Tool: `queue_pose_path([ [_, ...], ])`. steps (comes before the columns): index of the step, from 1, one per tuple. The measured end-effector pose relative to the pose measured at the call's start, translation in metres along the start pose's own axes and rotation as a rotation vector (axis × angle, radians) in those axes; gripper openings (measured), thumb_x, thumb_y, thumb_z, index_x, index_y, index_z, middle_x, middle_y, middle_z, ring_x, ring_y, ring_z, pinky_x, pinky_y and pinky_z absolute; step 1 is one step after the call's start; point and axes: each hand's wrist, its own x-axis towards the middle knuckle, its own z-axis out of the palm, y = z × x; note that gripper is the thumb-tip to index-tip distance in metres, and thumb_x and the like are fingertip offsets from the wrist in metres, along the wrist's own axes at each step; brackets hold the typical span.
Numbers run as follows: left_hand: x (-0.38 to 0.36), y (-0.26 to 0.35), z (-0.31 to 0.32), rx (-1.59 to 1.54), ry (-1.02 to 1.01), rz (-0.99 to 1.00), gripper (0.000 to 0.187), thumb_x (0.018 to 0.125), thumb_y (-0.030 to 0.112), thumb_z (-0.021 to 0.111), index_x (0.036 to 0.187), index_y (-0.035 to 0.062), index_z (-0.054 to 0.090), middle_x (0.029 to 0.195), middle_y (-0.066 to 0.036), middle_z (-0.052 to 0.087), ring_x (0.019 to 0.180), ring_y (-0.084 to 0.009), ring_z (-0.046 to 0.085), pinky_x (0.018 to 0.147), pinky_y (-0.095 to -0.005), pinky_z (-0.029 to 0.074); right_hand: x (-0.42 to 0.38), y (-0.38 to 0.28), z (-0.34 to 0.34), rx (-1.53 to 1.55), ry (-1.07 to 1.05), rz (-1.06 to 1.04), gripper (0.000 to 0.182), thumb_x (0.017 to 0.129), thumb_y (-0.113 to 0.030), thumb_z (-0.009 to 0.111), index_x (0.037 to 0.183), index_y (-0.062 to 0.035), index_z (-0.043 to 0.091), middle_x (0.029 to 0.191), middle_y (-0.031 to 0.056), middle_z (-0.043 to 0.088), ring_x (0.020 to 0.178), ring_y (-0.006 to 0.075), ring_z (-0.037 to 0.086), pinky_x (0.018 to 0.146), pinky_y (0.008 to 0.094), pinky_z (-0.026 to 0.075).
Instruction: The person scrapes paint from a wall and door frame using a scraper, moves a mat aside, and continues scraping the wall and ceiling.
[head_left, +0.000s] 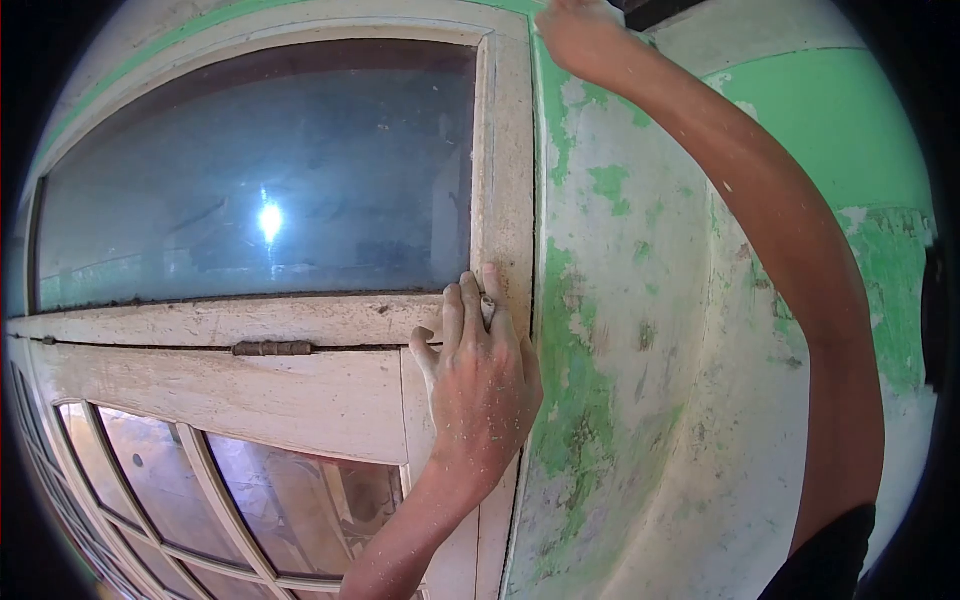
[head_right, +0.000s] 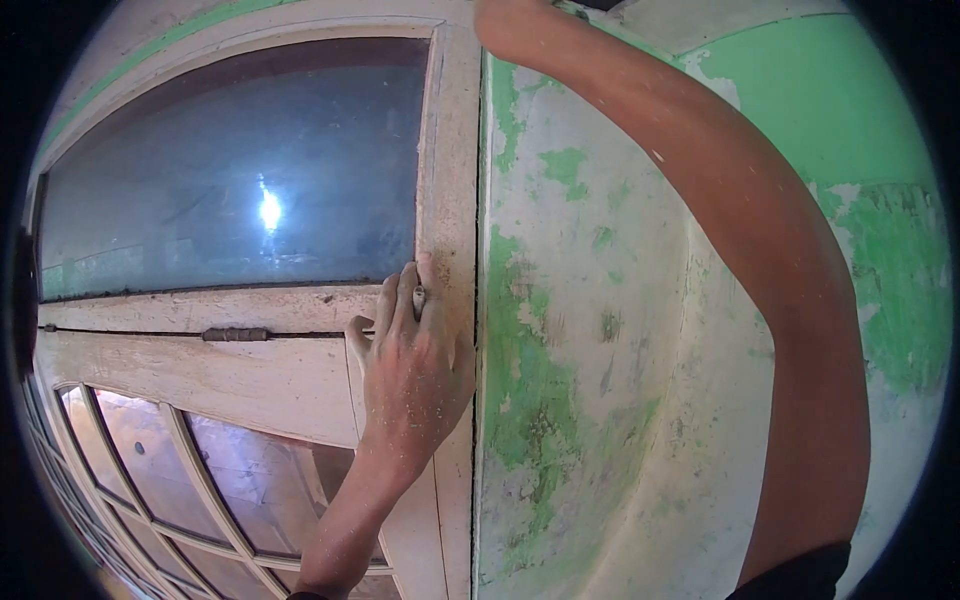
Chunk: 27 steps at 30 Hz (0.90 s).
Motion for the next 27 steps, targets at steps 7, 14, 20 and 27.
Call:
queue_pose_path([
  [7, 0.001, -0.003, -0.005, -0.030, -0.024, 0.002, 0.065, 0.089, 0.012, 0.053, 0.145, -0.0102, 0.029, 0.140, -0.030, 0.043, 0.133, -0.0382, 0.041, 0.098, -0.0679, 0.034, 0.011, 0.003, -0.001, 0.022, 0.116, 0.057, 0.026, 0.088, -0.013, 0.056, 0.108, -0.0015, 0.069, 0.109, 0.0189, 0.068, 0.101, 0.0306, 0.065, 0.076, 0.0458, 0.051],
  [14, 0.000, -0.004, -0.005, -0.034, -0.043, 0.009, 0.066, 0.089, 0.013, 0.054, 0.145, -0.0097, 0.030, 0.140, -0.029, 0.044, 0.134, -0.0369, 0.040, 0.098, -0.0671, 0.033, -0.056, 0.012, 0.004, 0.118, 0.196, -0.203, 0.019, 0.086, -0.003, 0.053, 0.095, 0.0026, 0.068, 0.096, 0.0230, 0.068, 0.094, 0.0368, 0.069, 0.080, 0.0466, 0.056],
  [20, 0.001, -0.005, -0.009, -0.057, -0.052, -0.010, 0.065, 0.089, 0.014, 0.054, 0.145, -0.0095, 0.031, 0.140, -0.029, 0.044, 0.134, -0.0367, 0.040, 0.099, -0.0681, 0.033, -0.031, 0.028, 0.005, 0.192, 0.098, -0.126, 0.020, 0.088, -0.007, 0.050, 0.095, 0.0025, 0.066, 0.099, 0.0220, 0.068, 0.096, 0.0385, 0.067, 0.079, 0.0487, 0.055],
  [27, 0.000, -0.003, -0.004, -0.002, -0.017, -0.003, 0.070, 0.087, 0.015, 0.058, 0.146, -0.0070, 0.029, 0.139, -0.022, 0.043, 0.131, -0.0317, 0.040, 0.096, -0.0649, 0.032, -0.051, 0.021, 0.001, 0.151, 0.177, -0.172, 0.019, 0.087, -0.005, 0.050, 0.097, 0.0010, 0.065, 0.099, 0.0231, 0.067, 0.094, 0.0384, 0.067, 0.079, 0.0478, 0.055],
])
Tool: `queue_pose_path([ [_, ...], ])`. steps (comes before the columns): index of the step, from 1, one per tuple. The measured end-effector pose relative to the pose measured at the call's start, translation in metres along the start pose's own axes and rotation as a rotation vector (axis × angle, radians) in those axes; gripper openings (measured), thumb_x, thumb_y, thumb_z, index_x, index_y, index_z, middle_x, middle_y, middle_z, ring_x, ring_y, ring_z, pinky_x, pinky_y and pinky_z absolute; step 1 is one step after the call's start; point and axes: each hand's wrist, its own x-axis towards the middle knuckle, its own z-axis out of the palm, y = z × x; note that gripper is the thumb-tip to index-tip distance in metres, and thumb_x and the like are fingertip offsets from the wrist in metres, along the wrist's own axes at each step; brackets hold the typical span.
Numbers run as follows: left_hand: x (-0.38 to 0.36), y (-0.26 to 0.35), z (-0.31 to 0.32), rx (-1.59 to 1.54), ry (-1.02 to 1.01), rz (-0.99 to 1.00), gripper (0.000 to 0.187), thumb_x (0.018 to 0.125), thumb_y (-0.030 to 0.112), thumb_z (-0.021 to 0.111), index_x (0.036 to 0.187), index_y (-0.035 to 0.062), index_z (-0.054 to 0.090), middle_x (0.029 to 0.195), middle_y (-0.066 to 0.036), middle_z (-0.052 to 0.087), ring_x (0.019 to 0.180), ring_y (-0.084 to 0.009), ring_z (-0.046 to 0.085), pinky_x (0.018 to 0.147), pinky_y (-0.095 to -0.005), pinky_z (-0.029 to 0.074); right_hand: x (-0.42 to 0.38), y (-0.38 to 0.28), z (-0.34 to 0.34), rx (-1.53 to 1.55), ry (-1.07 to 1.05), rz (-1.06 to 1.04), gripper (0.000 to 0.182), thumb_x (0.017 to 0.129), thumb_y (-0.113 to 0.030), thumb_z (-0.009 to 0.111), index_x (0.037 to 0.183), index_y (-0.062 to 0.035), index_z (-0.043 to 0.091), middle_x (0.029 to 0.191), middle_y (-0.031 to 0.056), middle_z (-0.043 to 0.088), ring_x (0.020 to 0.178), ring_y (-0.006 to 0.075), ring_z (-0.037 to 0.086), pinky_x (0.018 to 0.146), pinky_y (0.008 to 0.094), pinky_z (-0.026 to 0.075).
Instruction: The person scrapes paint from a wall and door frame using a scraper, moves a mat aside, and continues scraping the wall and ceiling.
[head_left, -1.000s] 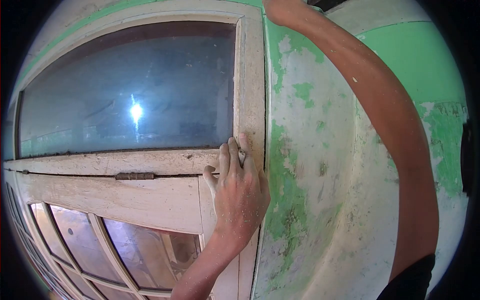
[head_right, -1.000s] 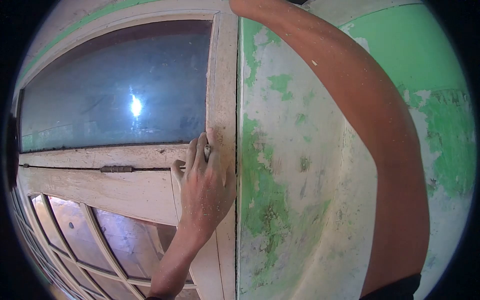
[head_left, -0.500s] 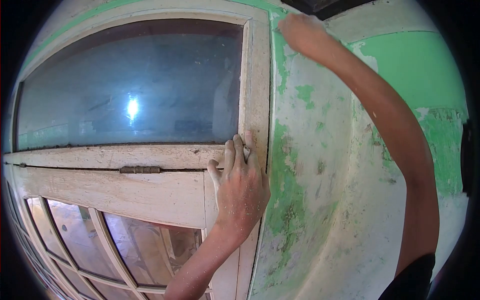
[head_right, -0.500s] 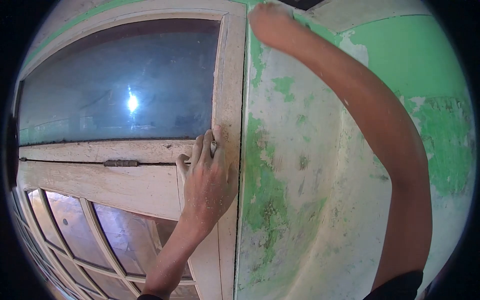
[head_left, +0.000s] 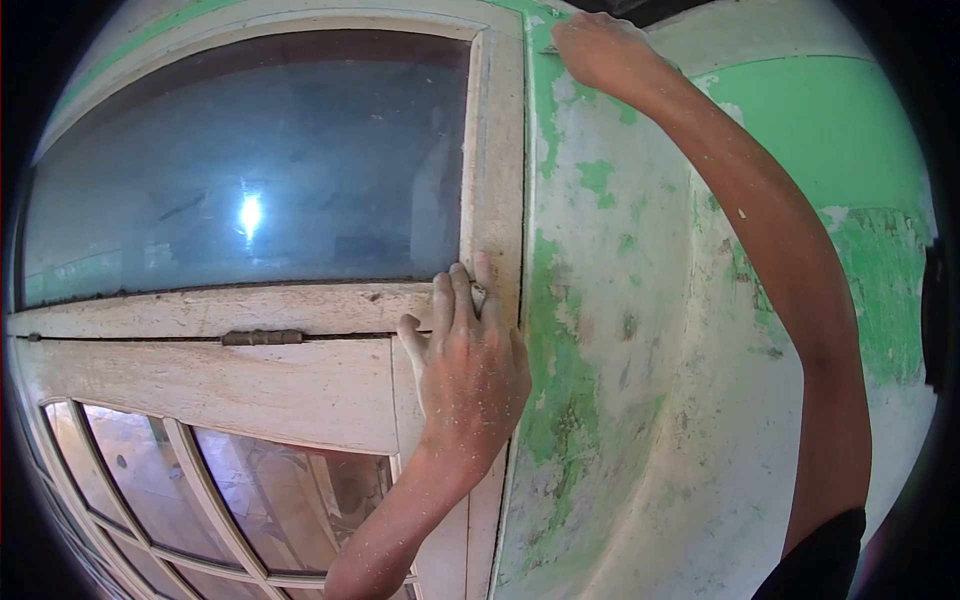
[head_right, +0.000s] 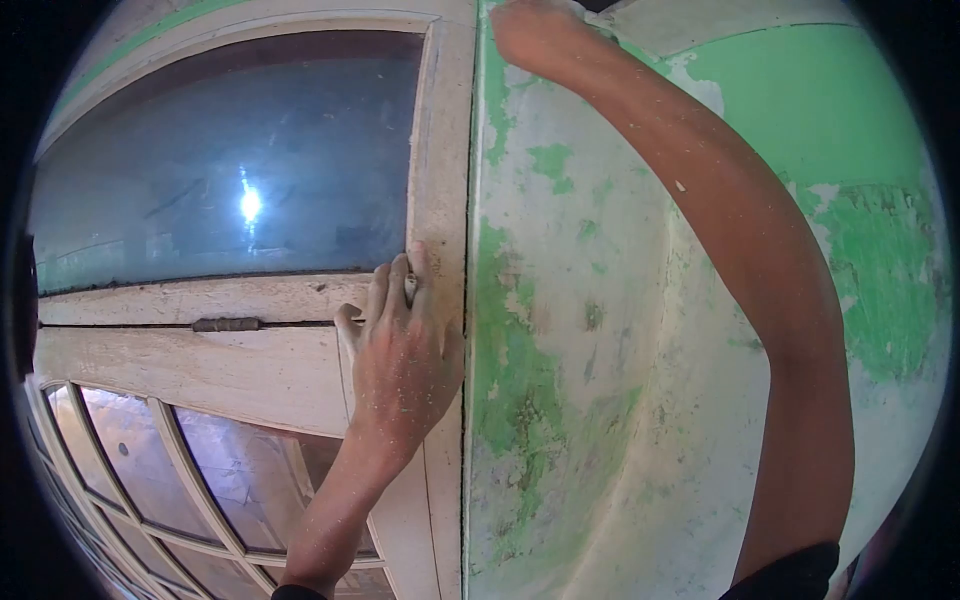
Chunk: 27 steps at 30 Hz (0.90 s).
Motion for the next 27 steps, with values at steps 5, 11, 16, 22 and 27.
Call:
queue_pose_path([
  [5, 0.000, 0.001, 0.006, 0.055, 0.048, 0.001, 0.069, 0.085, 0.013, 0.059, 0.145, -0.0081, 0.031, 0.135, -0.020, 0.045, 0.129, -0.0305, 0.042, 0.093, -0.0618, 0.033, -0.036, -0.013, -0.002, 0.142, 0.141, -0.041, 0.021, 0.088, -0.002, 0.047, 0.103, 0.0015, 0.062, 0.102, 0.0241, 0.065, 0.098, 0.0381, 0.065, 0.082, 0.0477, 0.053],
  [11, -0.001, -0.004, 0.007, 0.013, 0.070, 0.024, 0.068, 0.085, 0.011, 0.059, 0.145, -0.0070, 0.032, 0.134, -0.019, 0.046, 0.127, -0.0295, 0.043, 0.094, -0.0605, 0.032, -0.044, -0.024, -0.015, 0.223, 0.024, 0.013, 0.023, 0.089, -0.002, 0.046, 0.104, 0.0017, 0.062, 0.103, 0.0258, 0.064, 0.098, 0.0404, 0.064, 0.084, 0.0488, 0.052],
  [16, 0.000, -0.003, 0.003, 0.010, 0.043, 0.024, 0.066, 0.086, 0.012, 0.057, 0.144, -0.0081, 0.033, 0.134, -0.022, 0.047, 0.128, -0.0312, 0.044, 0.094, -0.0602, 0.033, -0.021, -0.018, 0.003, 0.190, 0.010, 0.065, 0.021, 0.089, -0.004, 0.047, 0.102, 0.0019, 0.062, 0.104, 0.0253, 0.065, 0.098, 0.0400, 0.065, 0.083, 0.0492, 0.052],
  [22, -0.001, -0.002, 0.006, 0.030, 0.043, 0.001, 0.069, 0.086, 0.014, 0.058, 0.145, -0.0067, 0.030, 0.135, -0.019, 0.045, 0.128, -0.0299, 0.042, 0.094, -0.0611, 0.033, -0.021, -0.023, -0.003, 0.072, -0.040, 0.059, 0.021, 0.090, -0.005, 0.046, 0.101, 0.0016, 0.063, 0.103, 0.0249, 0.065, 0.097, 0.0400, 0.065, 0.083, 0.0488, 0.052],
  [27, -0.001, 0.000, 0.007, 0.065, 0.028, 0.002, 0.071, 0.087, 0.016, 0.058, 0.147, -0.0063, 0.027, 0.136, -0.019, 0.044, 0.129, -0.0303, 0.041, 0.095, -0.0624, 0.033, 0.002, -0.010, 0.003, 0.180, -0.024, 0.162, 0.023, 0.091, -0.007, 0.047, 0.101, 0.0037, 0.065, 0.104, 0.0243, 0.066, 0.096, 0.0370, 0.066, 0.082, 0.0473, 0.052],
])
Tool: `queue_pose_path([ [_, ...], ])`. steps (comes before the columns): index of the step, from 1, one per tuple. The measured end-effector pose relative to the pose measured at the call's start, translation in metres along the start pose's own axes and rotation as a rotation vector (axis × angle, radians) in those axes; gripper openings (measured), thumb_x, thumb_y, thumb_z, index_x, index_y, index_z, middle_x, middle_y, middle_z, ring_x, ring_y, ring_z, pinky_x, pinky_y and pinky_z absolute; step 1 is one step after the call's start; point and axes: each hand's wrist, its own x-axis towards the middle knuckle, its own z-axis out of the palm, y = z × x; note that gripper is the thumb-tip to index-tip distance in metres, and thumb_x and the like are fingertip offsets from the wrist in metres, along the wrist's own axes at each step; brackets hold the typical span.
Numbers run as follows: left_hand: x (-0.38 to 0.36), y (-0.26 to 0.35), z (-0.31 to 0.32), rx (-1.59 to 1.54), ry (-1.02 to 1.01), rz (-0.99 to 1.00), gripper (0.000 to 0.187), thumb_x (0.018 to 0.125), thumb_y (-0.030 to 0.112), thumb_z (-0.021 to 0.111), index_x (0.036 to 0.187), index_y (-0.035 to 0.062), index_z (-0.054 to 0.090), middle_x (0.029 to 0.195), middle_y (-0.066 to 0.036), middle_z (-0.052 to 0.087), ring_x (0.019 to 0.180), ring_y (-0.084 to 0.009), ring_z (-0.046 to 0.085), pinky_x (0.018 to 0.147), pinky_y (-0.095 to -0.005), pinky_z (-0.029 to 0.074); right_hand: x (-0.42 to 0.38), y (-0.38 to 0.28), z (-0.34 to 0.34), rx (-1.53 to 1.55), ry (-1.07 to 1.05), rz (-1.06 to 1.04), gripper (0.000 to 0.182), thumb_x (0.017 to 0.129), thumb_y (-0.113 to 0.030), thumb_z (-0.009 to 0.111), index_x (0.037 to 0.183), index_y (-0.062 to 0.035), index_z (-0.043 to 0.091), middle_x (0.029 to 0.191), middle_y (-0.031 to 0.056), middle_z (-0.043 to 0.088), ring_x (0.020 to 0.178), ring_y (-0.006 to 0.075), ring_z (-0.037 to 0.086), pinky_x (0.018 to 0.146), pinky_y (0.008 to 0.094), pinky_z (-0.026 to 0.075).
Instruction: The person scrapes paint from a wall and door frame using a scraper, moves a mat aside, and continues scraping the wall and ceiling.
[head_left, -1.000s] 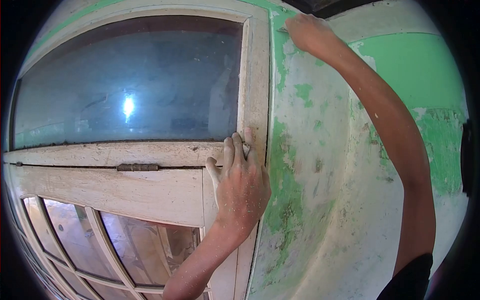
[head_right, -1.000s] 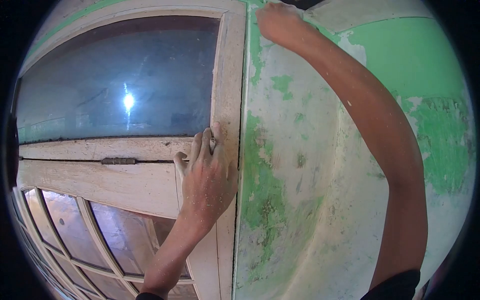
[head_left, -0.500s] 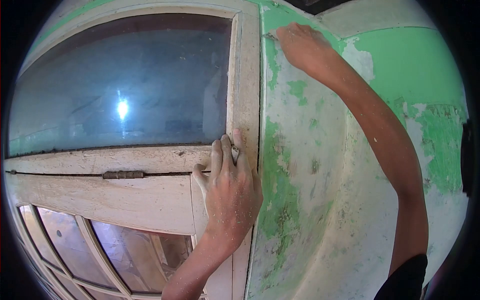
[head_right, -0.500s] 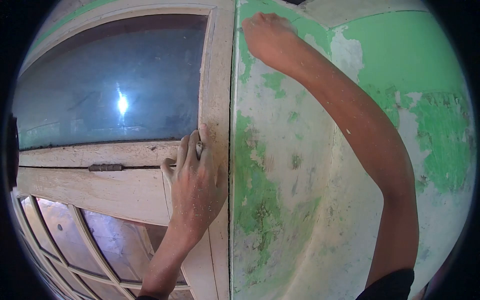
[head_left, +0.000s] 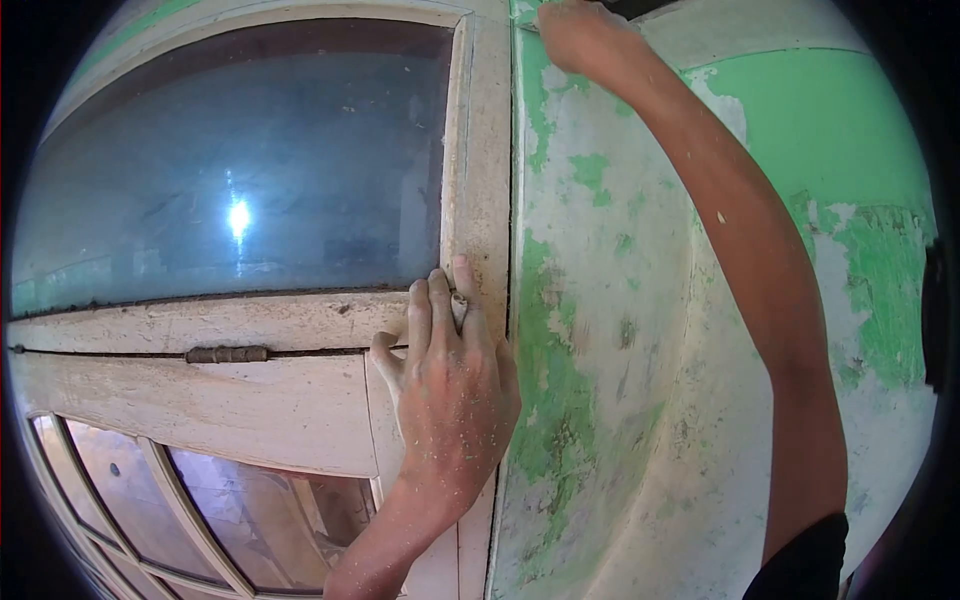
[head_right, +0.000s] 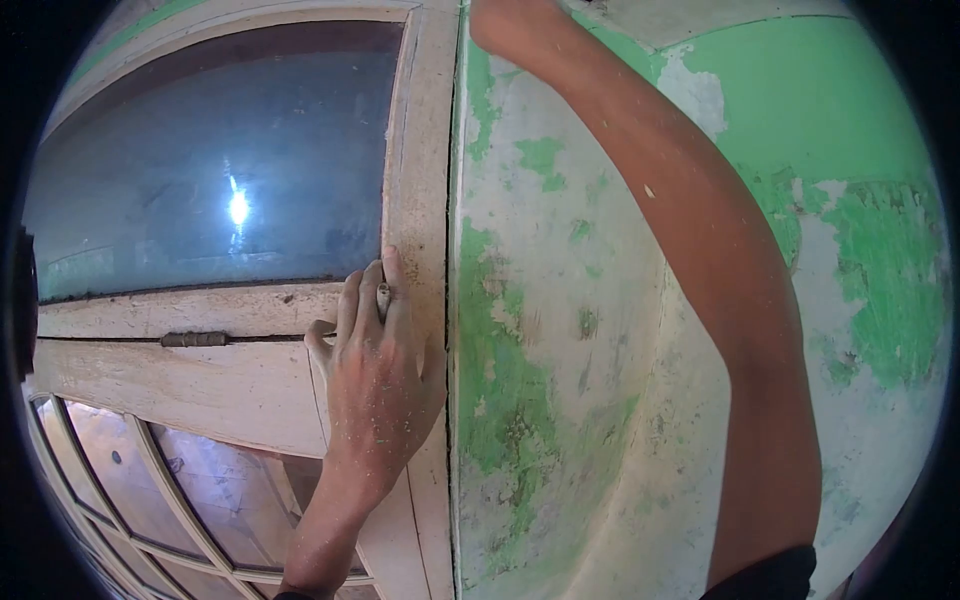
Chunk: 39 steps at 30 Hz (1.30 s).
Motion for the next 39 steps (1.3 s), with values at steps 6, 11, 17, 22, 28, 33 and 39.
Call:
queue_pose_path([
  [6, -0.001, -0.003, -0.001, -0.038, -0.001, 0.002, 0.070, 0.087, 0.015, 0.058, 0.147, -0.0060, 0.029, 0.136, -0.019, 0.044, 0.129, -0.0300, 0.041, 0.095, -0.0620, 0.033, 0.007, -0.001, 0.001, -0.002, -0.029, -0.032, 0.026, 0.091, -0.010, 0.049, 0.100, 0.0048, 0.068, 0.101, 0.0247, 0.067, 0.093, 0.0355, 0.067, 0.079, 0.0447, 0.052],
  [11, 0.000, -0.002, -0.003, -0.046, -0.012, 0.002, 0.070, 0.088, 0.015, 0.058, 0.148, -0.0055, 0.027, 0.135, -0.019, 0.044, 0.128, -0.0306, 0.042, 0.094, -0.0632, 0.034, 0.025, -0.007, 0.003, -0.142, -0.002, 0.011, 0.026, 0.090, -0.012, 0.051, 0.097, 0.0048, 0.069, 0.095, 0.0253, 0.068, 0.091, 0.0365, 0.068, 0.079, 0.0463, 0.053],
  [17, -0.001, -0.003, -0.005, -0.106, -0.029, 0.007, 0.064, 0.089, 0.010, 0.052, 0.145, -0.0102, 0.030, 0.138, -0.030, 0.042, 0.133, -0.0377, 0.040, 0.095, -0.0696, 0.033, 0.004, -0.001, 0.048, -0.297, 0.462, -0.044, 0.021, 0.085, -0.004, 0.052, 0.093, 0.0062, 0.069, 0.091, 0.0235, 0.069, 0.082, 0.0325, 0.069, 0.070, 0.0467, 0.053],
  [22, -0.001, -0.006, -0.007, -0.093, -0.047, 0.021, 0.064, 0.090, 0.011, 0.052, 0.146, -0.0092, 0.029, 0.139, -0.030, 0.042, 0.133, -0.0372, 0.039, 0.096, -0.0690, 0.033, -0.033, -0.024, -0.020, -0.206, -0.036, -0.161, 0.021, 0.090, -0.004, 0.047, 0.101, 0.0010, 0.064, 0.102, 0.0236, 0.066, 0.097, 0.0386, 0.066, 0.083, 0.0472, 0.053],
  [28, -0.003, -0.008, 0.001, -0.085, -0.004, 0.018, 0.068, 0.087, 0.011, 0.056, 0.147, -0.0053, 0.028, 0.137, -0.024, 0.044, 0.131, -0.0341, 0.040, 0.097, -0.0659, 0.031, -0.026, -0.008, -0.006, -0.120, -0.155, -0.065, 0.024, 0.090, -0.004, 0.046, 0.108, -0.0013, 0.062, 0.101, 0.0217, 0.067, 0.094, 0.0379, 0.066, 0.082, 0.0459, 0.054],
  [33, -0.003, -0.008, -0.003, -0.110, -0.036, 0.015, 0.069, 0.088, 0.011, 0.056, 0.148, -0.0053, 0.027, 0.137, -0.024, 0.044, 0.131, -0.0340, 0.040, 0.098, -0.0669, 0.030, -0.057, -0.020, 0.000, -0.175, -0.033, -0.048, 0.024, 0.089, -0.002, 0.048, 0.108, 0.0011, 0.061, 0.101, 0.0234, 0.067, 0.095, 0.0383, 0.066, 0.082, 0.0455, 0.054],
  [39, -0.003, -0.007, 0.001, -0.089, -0.024, 0.014, 0.072, 0.087, 0.011, 0.056, 0.149, -0.0049, 0.024, 0.138, -0.022, 0.043, 0.132, -0.0337, 0.040, 0.097, -0.0668, 0.030, -0.038, -0.020, -0.006, -0.094, -0.142, 0.009, 0.024, 0.088, 0.000, 0.047, 0.107, 0.0027, 0.062, 0.104, 0.0258, 0.065, 0.100, 0.0382, 0.065, 0.086, 0.0478, 0.052],
])
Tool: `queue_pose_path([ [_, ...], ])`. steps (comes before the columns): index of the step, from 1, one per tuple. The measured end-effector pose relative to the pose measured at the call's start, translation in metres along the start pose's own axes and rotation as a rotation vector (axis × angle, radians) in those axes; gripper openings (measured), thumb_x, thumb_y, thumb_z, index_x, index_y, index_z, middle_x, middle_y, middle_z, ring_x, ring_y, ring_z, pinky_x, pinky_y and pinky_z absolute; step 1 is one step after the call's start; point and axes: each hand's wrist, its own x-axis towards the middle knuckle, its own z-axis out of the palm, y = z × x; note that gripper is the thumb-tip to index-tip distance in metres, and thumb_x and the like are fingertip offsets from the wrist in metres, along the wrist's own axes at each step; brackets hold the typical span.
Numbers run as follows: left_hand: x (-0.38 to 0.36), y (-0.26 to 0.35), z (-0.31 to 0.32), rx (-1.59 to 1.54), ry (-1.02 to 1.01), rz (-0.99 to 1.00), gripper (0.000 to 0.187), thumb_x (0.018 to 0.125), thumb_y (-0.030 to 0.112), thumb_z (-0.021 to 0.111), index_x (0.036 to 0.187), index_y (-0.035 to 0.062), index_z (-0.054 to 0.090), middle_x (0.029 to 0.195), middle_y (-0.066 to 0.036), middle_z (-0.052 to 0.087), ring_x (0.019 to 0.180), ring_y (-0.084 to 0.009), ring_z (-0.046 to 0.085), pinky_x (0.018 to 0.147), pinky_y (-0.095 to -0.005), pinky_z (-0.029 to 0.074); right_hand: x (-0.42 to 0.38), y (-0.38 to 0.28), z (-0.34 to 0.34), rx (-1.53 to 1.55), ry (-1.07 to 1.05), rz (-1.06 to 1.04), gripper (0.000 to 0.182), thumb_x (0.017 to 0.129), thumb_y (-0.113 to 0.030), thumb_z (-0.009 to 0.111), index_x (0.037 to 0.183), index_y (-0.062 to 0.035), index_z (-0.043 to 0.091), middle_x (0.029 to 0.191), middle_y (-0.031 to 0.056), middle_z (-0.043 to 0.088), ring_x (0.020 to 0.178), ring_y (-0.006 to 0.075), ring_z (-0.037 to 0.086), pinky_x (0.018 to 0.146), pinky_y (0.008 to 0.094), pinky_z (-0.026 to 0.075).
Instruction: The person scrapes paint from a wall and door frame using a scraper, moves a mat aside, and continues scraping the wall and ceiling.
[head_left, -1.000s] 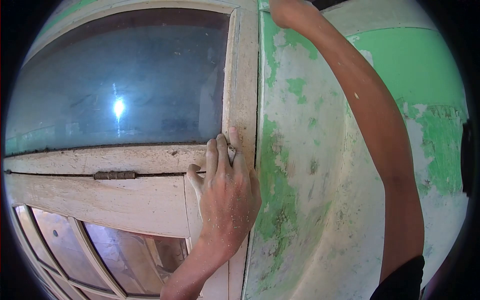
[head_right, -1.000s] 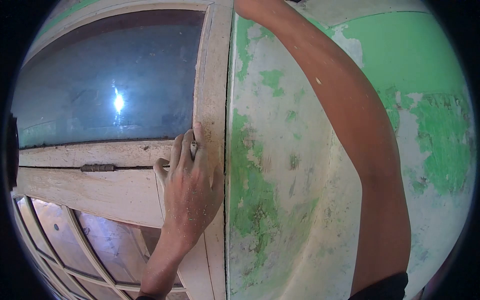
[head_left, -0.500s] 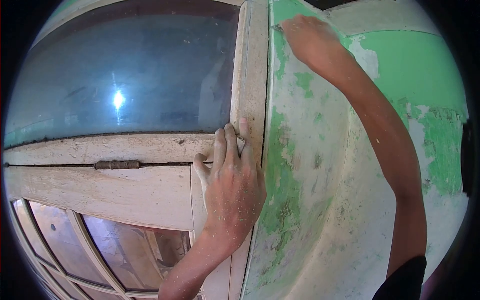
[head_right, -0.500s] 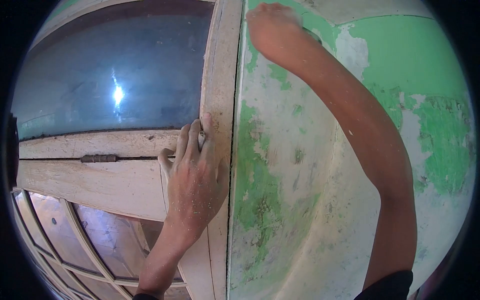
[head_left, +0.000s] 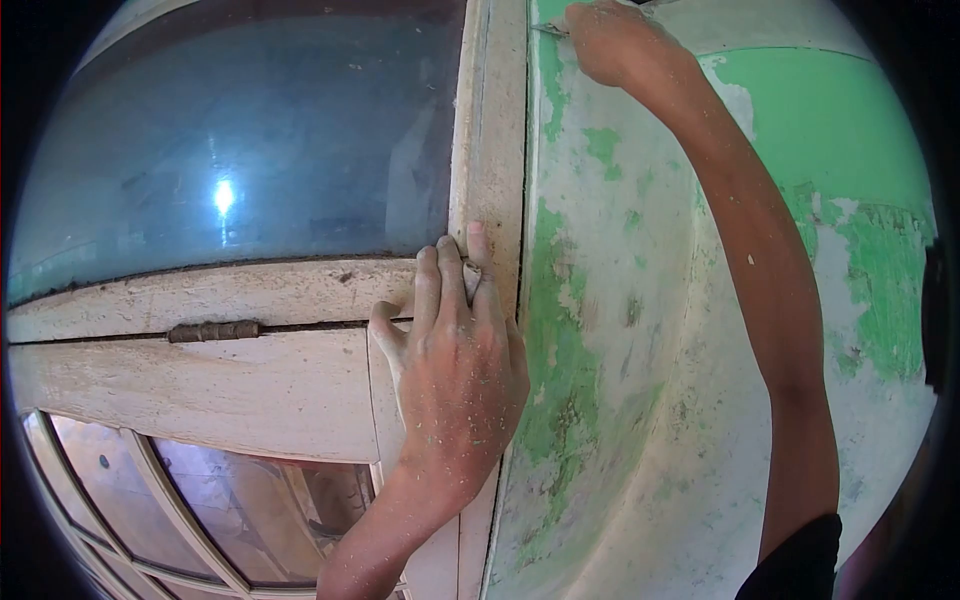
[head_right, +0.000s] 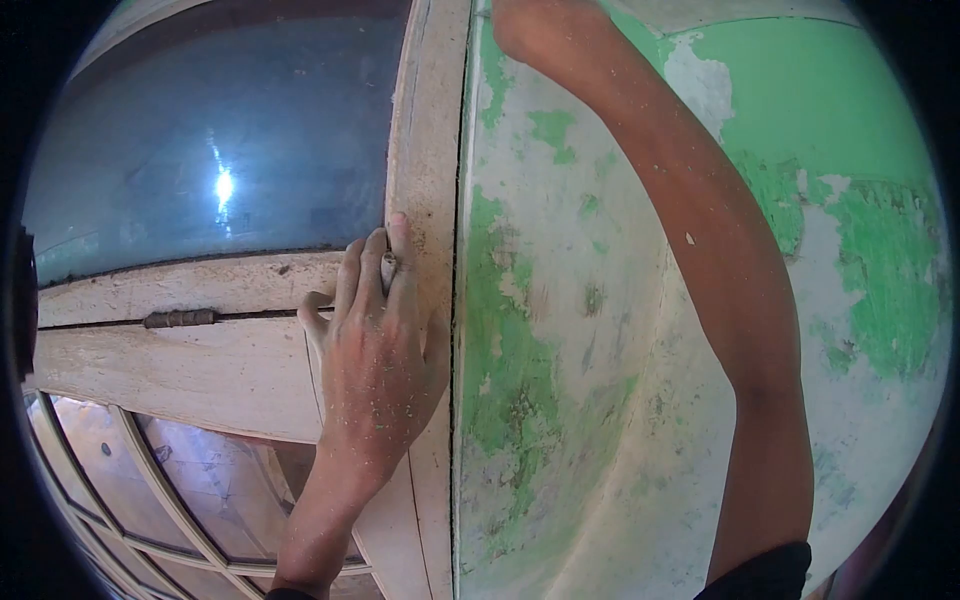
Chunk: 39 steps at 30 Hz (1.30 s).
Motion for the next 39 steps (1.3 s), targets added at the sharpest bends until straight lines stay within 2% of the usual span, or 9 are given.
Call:
queue_pose_path([
  [2, -0.001, -0.002, 0.000, 0.030, 0.006, 0.002, 0.071, 0.087, 0.011, 0.057, 0.148, -0.0048, 0.026, 0.137, -0.021, 0.044, 0.130, -0.0319, 0.041, 0.098, -0.0634, 0.030, -0.011, -0.003, 0.001, 0.006, -0.022, 0.052, 0.024, 0.088, 0.000, 0.047, 0.107, 0.0026, 0.062, 0.105, 0.0263, 0.065, 0.103, 0.0380, 0.064, 0.087, 0.0483, 0.051],
  [5, 0.000, -0.004, -0.003, -0.006, 0.008, 0.036, 0.068, 0.086, 0.009, 0.054, 0.147, -0.0075, 0.029, 0.137, -0.027, 0.045, 0.133, -0.0336, 0.041, 0.097, -0.0651, 0.030, -0.031, -0.004, 0.001, -0.007, 0.051, -0.010, 0.023, 0.088, -0.001, 0.047, 0.106, 0.0030, 0.062, 0.107, 0.0268, 0.064, 0.105, 0.0380, 0.063, 0.089, 0.0481, 0.050],
  [7, 0.001, -0.005, -0.003, -0.020, 0.005, 0.035, 0.068, 0.086, 0.009, 0.054, 0.147, -0.0076, 0.029, 0.137, -0.027, 0.045, 0.133, -0.0337, 0.041, 0.097, -0.0646, 0.030, -0.027, 0.001, -0.002, 0.116, 0.007, -0.017, 0.024, 0.087, -0.002, 0.048, 0.107, 0.0028, 0.061, 0.106, 0.0271, 0.063, 0.102, 0.0395, 0.063, 0.088, 0.0481, 0.050],
  [17, 0.001, -0.003, -0.005, -0.011, -0.004, 0.025, 0.067, 0.086, 0.012, 0.057, 0.145, -0.0079, 0.032, 0.138, -0.026, 0.045, 0.132, -0.0331, 0.041, 0.098, -0.0645, 0.029, -0.045, -0.010, -0.013, 0.144, -0.051, 0.007, 0.021, 0.089, -0.002, 0.045, 0.103, 0.0039, 0.060, 0.106, 0.0264, 0.063, 0.100, 0.0415, 0.062, 0.085, 0.0486, 0.051],
  [24, -0.001, -0.006, -0.005, 0.005, -0.020, 0.042, 0.069, 0.085, 0.013, 0.060, 0.145, -0.0093, 0.032, 0.139, -0.027, 0.044, 0.132, -0.0341, 0.041, 0.098, -0.0653, 0.029, -0.071, -0.021, -0.010, 0.126, 0.067, -0.056, 0.019, 0.087, -0.001, 0.046, 0.100, 0.0038, 0.060, 0.103, 0.0247, 0.063, 0.098, 0.0428, 0.062, 0.085, 0.0489, 0.051],
  [27, 0.000, -0.005, -0.004, 0.064, -0.016, 0.040, 0.072, 0.085, 0.015, 0.060, 0.148, -0.0030, 0.029, 0.138, -0.018, 0.045, 0.131, -0.0278, 0.041, 0.098, -0.0604, 0.031, -0.064, -0.016, -0.013, 0.145, 0.042, -0.031, 0.018, 0.087, -0.001, 0.046, 0.098, 0.0032, 0.059, 0.101, 0.0246, 0.063, 0.098, 0.0424, 0.062, 0.084, 0.0494, 0.051],
  [30, 0.000, -0.004, -0.005, -0.003, -0.009, 0.045, 0.070, 0.085, 0.013, 0.060, 0.145, -0.0088, 0.032, 0.138, -0.026, 0.045, 0.133, -0.0334, 0.040, 0.098, -0.0653, 0.030, -0.077, -0.017, -0.002, 0.151, 0.042, -0.042, 0.017, 0.087, -0.001, 0.046, 0.098, 0.0026, 0.059, 0.102, 0.0252, 0.063, 0.099, 0.0420, 0.062, 0.084, 0.0499, 0.051],
  [36, 0.003, 0.000, -0.007, 0.013, -0.020, 0.021, 0.070, 0.085, 0.012, 0.058, 0.147, -0.0061, 0.030, 0.138, -0.025, 0.044, 0.132, -0.0326, 0.041, 0.098, -0.0648, 0.030, -0.058, -0.008, -0.004, 0.254, 0.048, 0.027, 0.019, 0.086, 0.001, 0.046, 0.100, 0.0027, 0.059, 0.103, 0.0259, 0.063, 0.100, 0.0420, 0.062, 0.086, 0.0505, 0.050],
  [39, 0.001, -0.002, -0.006, 0.052, -0.017, 0.001, 0.070, 0.086, 0.013, 0.059, 0.148, -0.0033, 0.030, 0.136, -0.017, 0.046, 0.130, -0.0288, 0.042, 0.097, -0.0617, 0.032, -0.070, -0.008, -0.006, 0.290, -0.013, 0.032, 0.021, 0.086, 0.000, 0.046, 0.102, 0.0033, 0.060, 0.106, 0.0265, 0.062, 0.102, 0.0423, 0.061, 0.087, 0.0503, 0.049],
])
